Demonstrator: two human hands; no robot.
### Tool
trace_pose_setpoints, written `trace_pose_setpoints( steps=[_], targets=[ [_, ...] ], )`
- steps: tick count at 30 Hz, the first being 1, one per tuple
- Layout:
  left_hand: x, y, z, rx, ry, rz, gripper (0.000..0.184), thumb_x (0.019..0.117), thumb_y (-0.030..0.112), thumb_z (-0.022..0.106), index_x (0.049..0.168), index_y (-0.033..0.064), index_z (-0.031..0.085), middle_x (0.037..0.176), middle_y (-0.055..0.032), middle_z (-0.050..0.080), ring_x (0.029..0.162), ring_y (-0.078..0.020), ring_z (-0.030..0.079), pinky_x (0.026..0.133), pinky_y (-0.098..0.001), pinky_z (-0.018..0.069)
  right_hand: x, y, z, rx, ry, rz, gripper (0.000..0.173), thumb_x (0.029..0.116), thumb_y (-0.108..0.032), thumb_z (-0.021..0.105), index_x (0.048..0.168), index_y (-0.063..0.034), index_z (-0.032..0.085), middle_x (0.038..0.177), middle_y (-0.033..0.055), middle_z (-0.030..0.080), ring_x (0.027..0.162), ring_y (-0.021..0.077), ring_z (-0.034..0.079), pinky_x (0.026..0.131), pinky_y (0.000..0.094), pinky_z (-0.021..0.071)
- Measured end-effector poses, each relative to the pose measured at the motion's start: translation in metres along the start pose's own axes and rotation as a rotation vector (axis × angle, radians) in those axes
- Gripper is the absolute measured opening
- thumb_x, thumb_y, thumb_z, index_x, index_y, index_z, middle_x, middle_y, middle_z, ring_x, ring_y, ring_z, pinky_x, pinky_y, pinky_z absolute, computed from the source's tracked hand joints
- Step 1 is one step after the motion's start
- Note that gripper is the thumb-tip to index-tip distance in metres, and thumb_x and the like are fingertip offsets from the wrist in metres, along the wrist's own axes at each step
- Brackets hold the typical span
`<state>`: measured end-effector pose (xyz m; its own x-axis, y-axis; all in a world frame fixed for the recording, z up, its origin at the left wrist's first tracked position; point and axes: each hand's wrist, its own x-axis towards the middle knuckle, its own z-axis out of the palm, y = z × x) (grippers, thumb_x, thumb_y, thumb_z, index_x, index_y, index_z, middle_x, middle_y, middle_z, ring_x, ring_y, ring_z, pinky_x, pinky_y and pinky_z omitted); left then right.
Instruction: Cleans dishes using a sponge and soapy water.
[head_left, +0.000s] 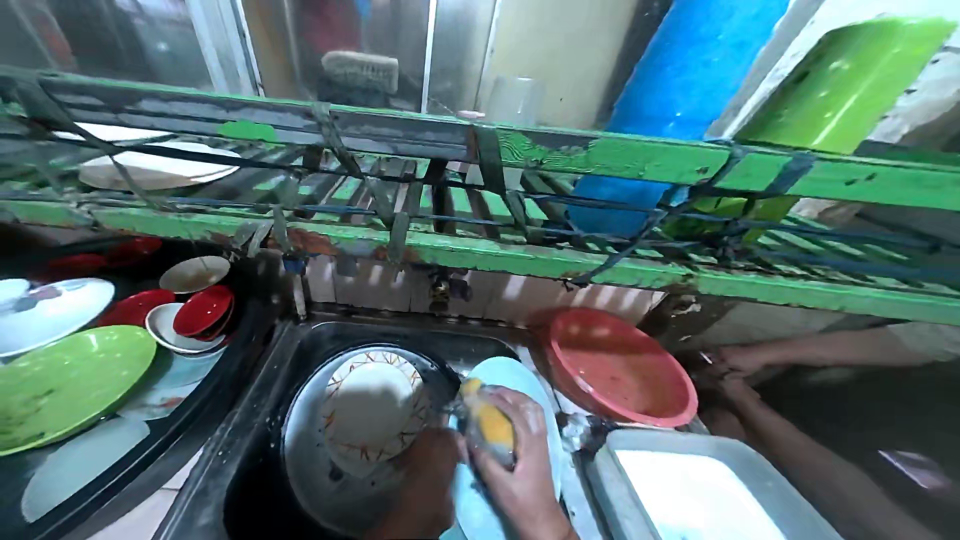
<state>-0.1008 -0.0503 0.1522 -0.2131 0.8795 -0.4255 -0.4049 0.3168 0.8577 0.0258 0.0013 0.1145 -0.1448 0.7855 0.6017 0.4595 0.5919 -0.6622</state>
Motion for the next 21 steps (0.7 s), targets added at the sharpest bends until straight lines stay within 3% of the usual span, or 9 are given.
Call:
trace_pose_setpoints(
  steps=[2,4,6,8,11,14,17,19,21],
  targets=[
    [-0.008,0.008,0.001,0.031,0.028,-0.076,0.046,0.0806,-0.011,0.057,0.127,-0.0059,0.057,0.099,-0.0154,0.063,0.082,-0.0202,0.063,0.070,-0.0370,0.0551,0.006,0.020,-0.011,0.090,-0.009,0.217,0.061,0.0825,-0.028,0.072,0.130,0.0086,0.061,0.134,0.0255,0.062,0.130,0.0342,0.056,0.112,0.0498,0.0439],
    [-0.015,0.014,0.001,0.056,0.040,-0.105,0.049,0.0825,-0.011,0.057,0.131,-0.0054,0.056,0.104,-0.0167,0.063,0.087,-0.0216,0.063,0.074,-0.0382,0.0554,0.029,0.034,-0.028,0.083,0.037,0.586,0.062,0.0893,-0.019,0.071,0.141,0.0076,0.050,0.133,0.0260,0.061,0.125,0.0329,0.060,0.107,0.0498,0.0477],
    [-0.012,0.010,0.004,-0.006,0.050,-0.086,0.043,0.0870,-0.006,0.059,0.130,-0.0056,0.057,0.103,-0.0178,0.066,0.087,-0.0231,0.066,0.074,-0.0400,0.0573,0.042,0.031,-0.029,0.009,0.028,0.698,0.061,0.0905,-0.020,0.072,0.142,0.0050,0.051,0.129,0.0263,0.063,0.121,0.0365,0.062,0.104,0.0554,0.0476],
    [-0.002,0.009,0.009,-0.063,0.068,-0.009,0.028,0.0979,0.007,0.060,0.123,-0.0042,0.060,0.100,-0.0149,0.069,0.086,-0.0201,0.069,0.076,-0.0376,0.0596,0.032,0.005,-0.019,-0.013,-0.047,0.533,0.060,0.0876,-0.022,0.073,0.139,0.0055,0.056,0.130,0.0259,0.064,0.123,0.0379,0.062,0.105,0.0568,0.0476],
    [0.020,0.019,0.012,-0.106,0.109,0.131,0.030,0.1085,0.019,0.047,0.120,-0.0054,0.061,0.101,-0.0152,0.067,0.091,-0.0196,0.066,0.082,-0.0378,0.0562,-0.008,-0.012,0.002,-0.026,-0.108,-0.006,0.055,0.0850,-0.039,0.071,0.128,-0.0044,0.068,0.137,0.0203,0.064,0.131,0.0351,0.058,0.110,0.0550,0.0462],
    [0.029,0.031,0.003,-0.245,0.158,0.148,0.027,0.1053,0.019,0.054,0.115,-0.0043,0.063,0.095,-0.0162,0.069,0.084,-0.0218,0.070,0.075,-0.0394,0.0601,-0.037,0.024,-0.011,-0.026,-0.122,-0.188,0.055,0.0876,-0.050,0.069,0.131,-0.0167,0.062,0.146,0.0182,0.057,0.146,0.0312,0.044,0.122,0.0525,0.0314],
    [0.016,0.032,-0.009,-0.249,0.112,0.117,0.029,0.1034,0.016,0.057,0.123,-0.0045,0.061,0.102,-0.0167,0.070,0.090,-0.0221,0.071,0.080,-0.0401,0.0612,-0.045,0.055,-0.036,0.178,0.034,0.303,0.067,0.0894,-0.021,0.070,0.141,0.0135,0.047,0.146,0.0296,0.051,0.138,0.0276,0.051,0.117,0.0410,0.0418],
    [0.000,0.028,-0.009,-0.153,0.060,0.071,0.032,0.1036,0.015,0.057,0.128,-0.0048,0.057,0.106,-0.0148,0.068,0.093,-0.0192,0.068,0.083,-0.0377,0.0589,-0.018,0.059,-0.043,0.181,0.190,0.689,0.068,0.0940,-0.023,0.066,0.148,0.0075,0.039,0.134,0.0259,0.059,0.118,0.0272,0.063,0.100,0.0452,0.0526],
    [-0.011,0.022,0.001,0.002,-0.002,0.040,0.029,0.1035,0.018,0.058,0.124,-0.0022,0.060,0.100,-0.0117,0.070,0.087,-0.0165,0.070,0.079,-0.0353,0.0600,0.008,0.050,-0.044,0.131,0.208,0.744,0.067,0.0940,-0.023,0.068,0.148,0.0060,0.041,0.131,0.0270,0.061,0.117,0.0323,0.063,0.101,0.0517,0.0506]
  ],
)
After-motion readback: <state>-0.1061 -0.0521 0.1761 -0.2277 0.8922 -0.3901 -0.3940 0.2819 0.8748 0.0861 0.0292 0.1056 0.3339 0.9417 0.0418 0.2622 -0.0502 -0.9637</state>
